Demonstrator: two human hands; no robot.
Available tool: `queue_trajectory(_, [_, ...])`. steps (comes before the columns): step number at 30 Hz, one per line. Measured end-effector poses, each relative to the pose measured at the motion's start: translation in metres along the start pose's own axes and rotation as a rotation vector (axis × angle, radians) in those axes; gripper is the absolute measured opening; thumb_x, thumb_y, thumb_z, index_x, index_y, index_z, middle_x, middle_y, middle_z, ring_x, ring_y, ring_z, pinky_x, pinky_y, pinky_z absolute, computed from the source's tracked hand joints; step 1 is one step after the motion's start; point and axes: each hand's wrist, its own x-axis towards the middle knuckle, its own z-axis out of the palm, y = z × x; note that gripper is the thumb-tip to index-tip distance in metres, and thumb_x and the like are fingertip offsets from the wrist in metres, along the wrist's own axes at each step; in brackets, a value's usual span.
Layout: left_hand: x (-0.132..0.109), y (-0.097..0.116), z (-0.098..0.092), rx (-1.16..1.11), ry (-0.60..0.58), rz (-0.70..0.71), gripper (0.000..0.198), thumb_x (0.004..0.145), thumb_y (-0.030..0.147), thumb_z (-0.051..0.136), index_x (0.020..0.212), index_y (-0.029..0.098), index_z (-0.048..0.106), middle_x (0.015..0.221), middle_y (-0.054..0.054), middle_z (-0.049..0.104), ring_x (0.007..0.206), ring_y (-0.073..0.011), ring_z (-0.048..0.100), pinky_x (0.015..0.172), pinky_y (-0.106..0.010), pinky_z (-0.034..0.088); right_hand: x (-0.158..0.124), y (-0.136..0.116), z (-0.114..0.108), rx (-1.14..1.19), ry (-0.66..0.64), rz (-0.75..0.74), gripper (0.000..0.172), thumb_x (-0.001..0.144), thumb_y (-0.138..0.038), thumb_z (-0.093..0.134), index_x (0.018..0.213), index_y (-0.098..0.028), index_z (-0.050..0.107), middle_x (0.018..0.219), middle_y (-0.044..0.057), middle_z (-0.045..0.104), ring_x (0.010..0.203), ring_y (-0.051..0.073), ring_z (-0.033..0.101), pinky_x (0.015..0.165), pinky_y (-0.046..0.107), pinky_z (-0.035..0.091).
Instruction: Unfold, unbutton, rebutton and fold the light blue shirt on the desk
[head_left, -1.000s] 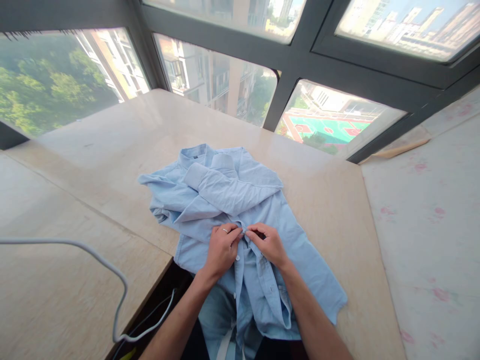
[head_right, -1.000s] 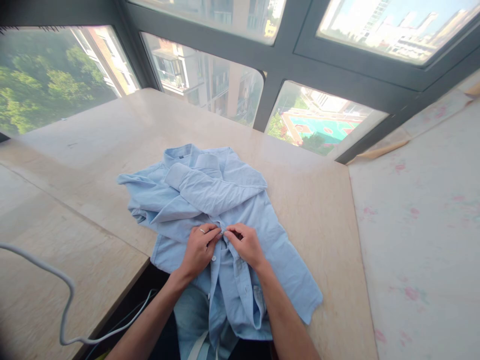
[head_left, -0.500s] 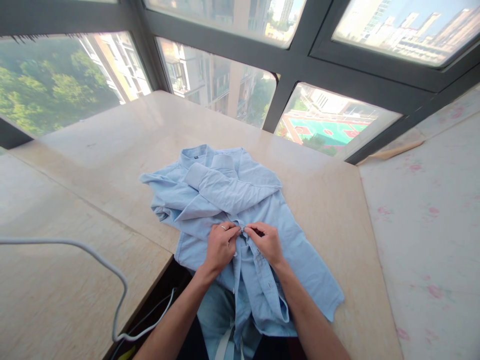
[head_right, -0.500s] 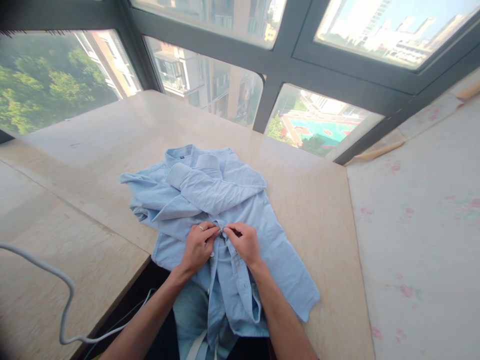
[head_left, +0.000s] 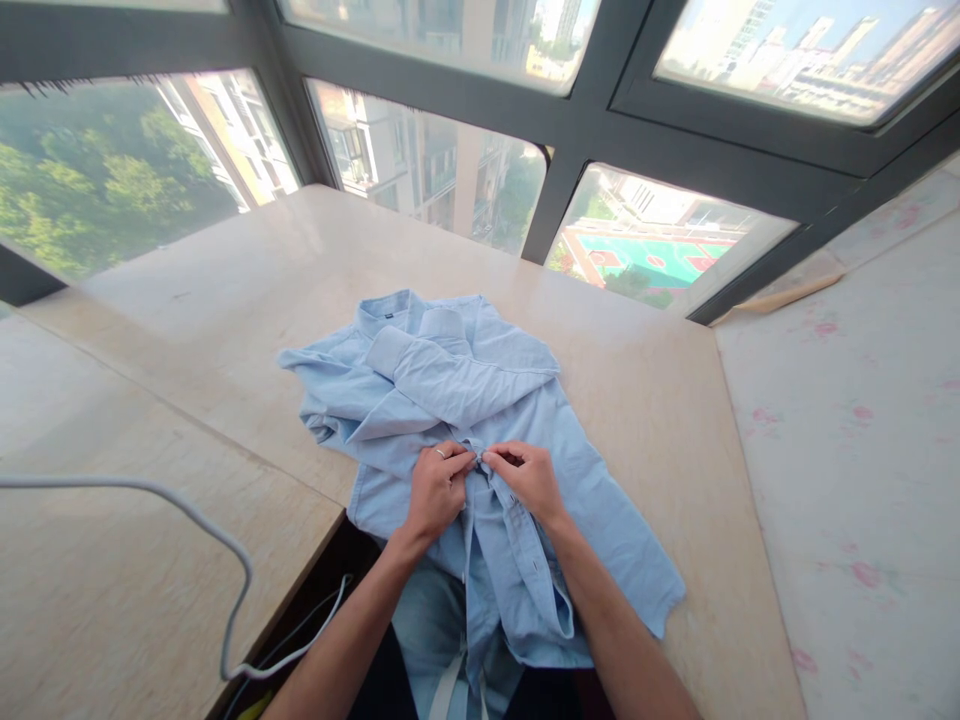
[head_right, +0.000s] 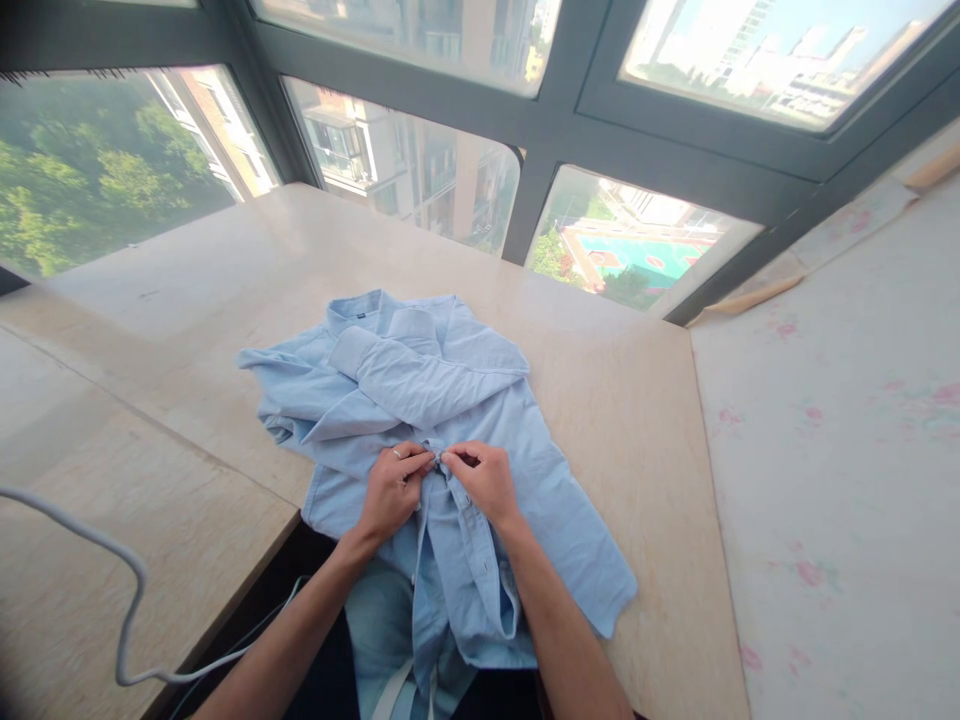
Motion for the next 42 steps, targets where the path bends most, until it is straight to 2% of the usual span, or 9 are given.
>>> queue_trajectory(15, [-0.001,-0.001,0.000,-0.086,0.041,-0.011,0.026,0.089,0.016,0.053,0.089,0.023,0.077,0.085,-0.004,0.071,0.079,-0.0174,0.061,0.074,-0.032,0.044,0.001,-0.002,0.001,0.043,-0.025,0.063,0.020,0.077,-0.036,0.067,0.076,-0.018,0.075,0.070,0.002,0.073,0.063,0.017,0.065,0.060,0.026,0.049])
queue_trajectory(19, [-0.005,-0.001,-0.003,-0.196,0.044,0.001,0.026,0.088,0.014,0.053,0.088,0.024,0.077,0.085,-0.003,0.071,0.080,-0.0173,0.063,0.076,-0.031,0.045,0.009,0.003,0.005,-0.119,0.100,0.003,0.017,0.079,-0.029,0.060,0.072,-0.018,0.071,0.068,0.002,0.069,0.060,0.015,0.060,0.061,0.026,0.047])
queue_trajectory(21, [-0.006,-0.001,-0.004,-0.252,0.057,-0.011,0.025,0.089,0.015,0.054,0.089,0.023,0.077,0.086,-0.004,0.071,0.082,-0.0174,0.063,0.076,-0.031,0.046,0.014,0.005,0.005,-0.130,0.121,0.023,0.016,0.078,-0.028,0.059,0.071,-0.018,0.069,0.066,0.001,0.066,0.058,0.014,0.057,0.059,0.025,0.046])
queue_trajectory(27, [-0.006,0.002,-0.003,-0.340,0.099,-0.096,0.021,0.092,0.024,0.055,0.089,0.019,0.075,0.086,-0.006,0.068,0.081,-0.0173,0.062,0.076,-0.029,0.048,0.016,0.009,-0.009,0.096,0.042,0.075,0.017,0.076,-0.034,0.061,0.071,-0.018,0.061,0.060,-0.003,0.054,0.052,0.011,0.046,0.051,0.023,0.038])
queue_trajectory(33, [-0.004,0.006,-0.009,-0.315,0.051,-0.100,0.020,0.092,0.029,0.055,0.086,0.017,0.071,0.087,-0.006,0.068,0.084,-0.0183,0.062,0.080,-0.031,0.048,0.002,0.010,-0.023,0.182,-0.046,0.043,0.019,0.076,-0.035,0.062,0.070,-0.020,0.055,0.060,-0.006,0.046,0.053,0.009,0.040,0.051,0.022,0.035])
queue_trajectory(36, [-0.001,0.006,-0.013,-0.315,0.022,-0.128,0.024,0.093,0.032,0.053,0.083,0.017,0.068,0.085,-0.006,0.067,0.083,-0.0186,0.063,0.079,-0.032,0.048,-0.004,0.010,-0.026,0.131,-0.124,-0.023,0.018,0.078,-0.034,0.063,0.070,-0.019,0.056,0.061,-0.005,0.048,0.056,0.010,0.042,0.054,0.023,0.036])
queue_trajectory(38, [0.002,0.001,-0.016,-0.355,0.044,-0.209,0.024,0.093,0.035,0.052,0.093,0.016,0.067,0.088,-0.006,0.068,0.082,-0.0186,0.064,0.077,-0.033,0.051,-0.006,0.008,-0.027,0.091,-0.169,-0.058,0.020,0.081,-0.035,0.061,0.070,-0.019,0.058,0.062,-0.003,0.051,0.059,0.011,0.046,0.057,0.023,0.038])
queue_trajectory(40, [0.004,-0.006,-0.021,-0.397,0.104,-0.305,0.029,0.092,0.037,0.054,0.107,0.015,0.064,0.095,-0.008,0.069,0.080,-0.0183,0.066,0.074,-0.033,0.054,-0.006,0.007,-0.028,0.063,-0.189,-0.068,0.025,0.087,-0.037,0.057,0.070,-0.019,0.059,0.065,-0.001,0.055,0.062,0.013,0.050,0.060,0.024,0.041])
queue_trajectory(42, [0.004,-0.015,-0.027,-0.369,0.189,-0.350,0.031,0.090,0.037,0.056,0.112,0.015,0.061,0.101,-0.009,0.068,0.078,-0.0177,0.067,0.071,-0.032,0.055,-0.003,0.005,-0.027,0.027,-0.142,-0.083,0.026,0.091,-0.038,0.053,0.077,-0.018,0.063,0.071,0.001,0.059,0.067,0.014,0.054,0.064,0.025,0.045])
